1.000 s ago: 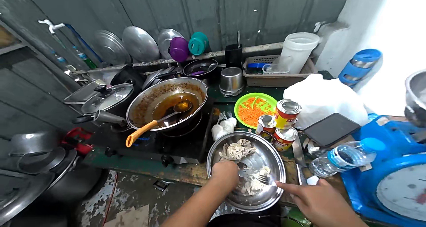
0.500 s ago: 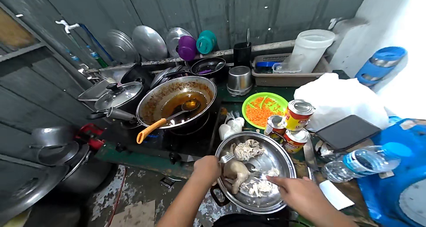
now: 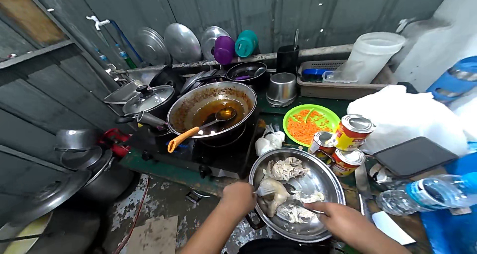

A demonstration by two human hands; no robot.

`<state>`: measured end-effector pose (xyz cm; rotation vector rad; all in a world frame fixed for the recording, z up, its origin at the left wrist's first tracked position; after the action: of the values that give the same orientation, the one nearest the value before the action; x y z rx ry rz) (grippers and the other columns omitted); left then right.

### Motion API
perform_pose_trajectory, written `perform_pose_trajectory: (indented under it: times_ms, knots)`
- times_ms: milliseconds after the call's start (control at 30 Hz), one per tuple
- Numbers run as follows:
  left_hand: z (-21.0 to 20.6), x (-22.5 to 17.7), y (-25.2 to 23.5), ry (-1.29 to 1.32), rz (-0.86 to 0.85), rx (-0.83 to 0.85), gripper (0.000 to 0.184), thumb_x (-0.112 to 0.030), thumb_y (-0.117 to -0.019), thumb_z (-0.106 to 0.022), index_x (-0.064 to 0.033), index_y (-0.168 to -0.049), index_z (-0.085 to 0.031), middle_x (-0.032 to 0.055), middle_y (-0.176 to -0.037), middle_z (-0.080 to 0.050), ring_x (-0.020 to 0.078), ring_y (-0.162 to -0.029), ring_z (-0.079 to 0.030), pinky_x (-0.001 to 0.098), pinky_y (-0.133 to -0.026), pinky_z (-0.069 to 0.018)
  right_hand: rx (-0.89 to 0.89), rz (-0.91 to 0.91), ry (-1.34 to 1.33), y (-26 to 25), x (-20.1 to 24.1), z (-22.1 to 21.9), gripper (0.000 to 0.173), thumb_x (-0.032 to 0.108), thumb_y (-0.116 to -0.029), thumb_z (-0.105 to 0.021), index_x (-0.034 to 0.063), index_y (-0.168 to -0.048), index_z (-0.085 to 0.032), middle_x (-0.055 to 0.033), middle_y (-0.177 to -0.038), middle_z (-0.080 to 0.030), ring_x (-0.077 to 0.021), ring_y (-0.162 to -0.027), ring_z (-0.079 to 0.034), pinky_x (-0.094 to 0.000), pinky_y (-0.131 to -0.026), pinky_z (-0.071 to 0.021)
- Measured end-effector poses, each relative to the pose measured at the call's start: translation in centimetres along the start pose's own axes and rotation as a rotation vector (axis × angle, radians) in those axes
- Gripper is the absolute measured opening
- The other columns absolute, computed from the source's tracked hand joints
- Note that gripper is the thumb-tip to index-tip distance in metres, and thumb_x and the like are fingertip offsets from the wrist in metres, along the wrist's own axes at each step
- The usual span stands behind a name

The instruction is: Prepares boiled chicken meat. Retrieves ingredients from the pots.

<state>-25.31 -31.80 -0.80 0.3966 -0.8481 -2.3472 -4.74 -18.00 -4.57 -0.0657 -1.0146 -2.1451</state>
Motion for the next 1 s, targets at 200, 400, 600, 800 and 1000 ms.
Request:
perform_pose_trajectory:
  times_ms: [200,400,600,800,1000]
  knots:
    - [-3.6,-4.9,-2.0,-0.071,-0.252,0.004,0.038,-0.026,-0.0993,-0.060,-0.0171,-0.136,-0.064,0.0174,-0.127,-0.069,0.0417,-0.120,-0.065,0.0704,-0.092,-0.0497,0.105,-0.011,0.114,-0.2,2.0,-1.6,0.047,0.019,-0.1031,-0.048,0.0302,-0.147,-0.058,-0.0156,-0.138,-0.066,-0.0408,-0.130,-0.060,-0.0677,-0.104,-0.0449]
    - [-6.7,-8.9,-4.4,-0.243,-0.319,0.070,0.039,-0.015,-0.0934,-0.067,-0.0114,-0.132,-0.064,0.0226,-0.124,-0.068,0.0458,-0.115,-0.065,0.0695,-0.088,-0.0512,0.112,-0.056,0.095,4.1,-3.0,-0.4,0.044,0.020,-0.1053,-0.046,0.0254,-0.146,-0.060,-0.0167,-0.140,-0.065,-0.0416,-0.130,-0.060,-0.0695,-0.103,-0.0447]
    - [-7.3,-10.2,-4.6,-0.344,-0.342,0.105,0.036,-0.013,-0.0929,-0.067,-0.0083,-0.129,-0.064,0.0218,-0.124,-0.068,0.0451,-0.114,-0.065,0.0690,-0.086,-0.0519,-0.011,-0.055,-0.097,8.6,-6.3,0.8,0.044,0.017,-0.1065,-0.045,0.0224,-0.148,-0.058,-0.0197,-0.135,-0.067,-0.0456,-0.126,-0.061,-0.0713,-0.102,-0.0441]
    - [-6.1,-9.2,-4.1,-0.346,-0.353,0.110,0.032,-0.024,-0.0999,-0.059,-0.0100,-0.127,-0.068,0.0216,-0.125,-0.069,0.0450,-0.116,-0.065,0.0704,-0.090,-0.0509,-0.127,-0.009,-0.264,10.2,-9.2,0.2,0.044,0.016,-0.1091,-0.041,0.0182,-0.151,-0.055,-0.0237,-0.137,-0.064,-0.0472,-0.125,-0.061,-0.0715,-0.102,-0.0435]
    - [-7.0,-9.7,-4.9,-0.392,-0.397,0.140,0.038,-0.025,-0.0949,-0.066,-0.0126,-0.131,-0.065,0.0211,-0.124,-0.069,0.0459,-0.115,-0.065,0.0724,-0.088,-0.0502,-0.194,0.010,-0.331,10.2,-10.1,-0.4,0.044,0.015,-0.1082,-0.041,0.0163,-0.150,-0.055,-0.0256,-0.131,-0.067,-0.0480,-0.118,-0.064,-0.0706,-0.099,-0.0459]
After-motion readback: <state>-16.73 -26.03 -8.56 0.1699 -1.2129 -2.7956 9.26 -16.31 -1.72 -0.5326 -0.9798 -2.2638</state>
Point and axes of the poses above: each hand's wrist, its own y-axis away from the middle knuckle, its own z-axis out of the back of the hand, x = y × z, the point moved 6 cm from there along -y, towards the middle knuckle
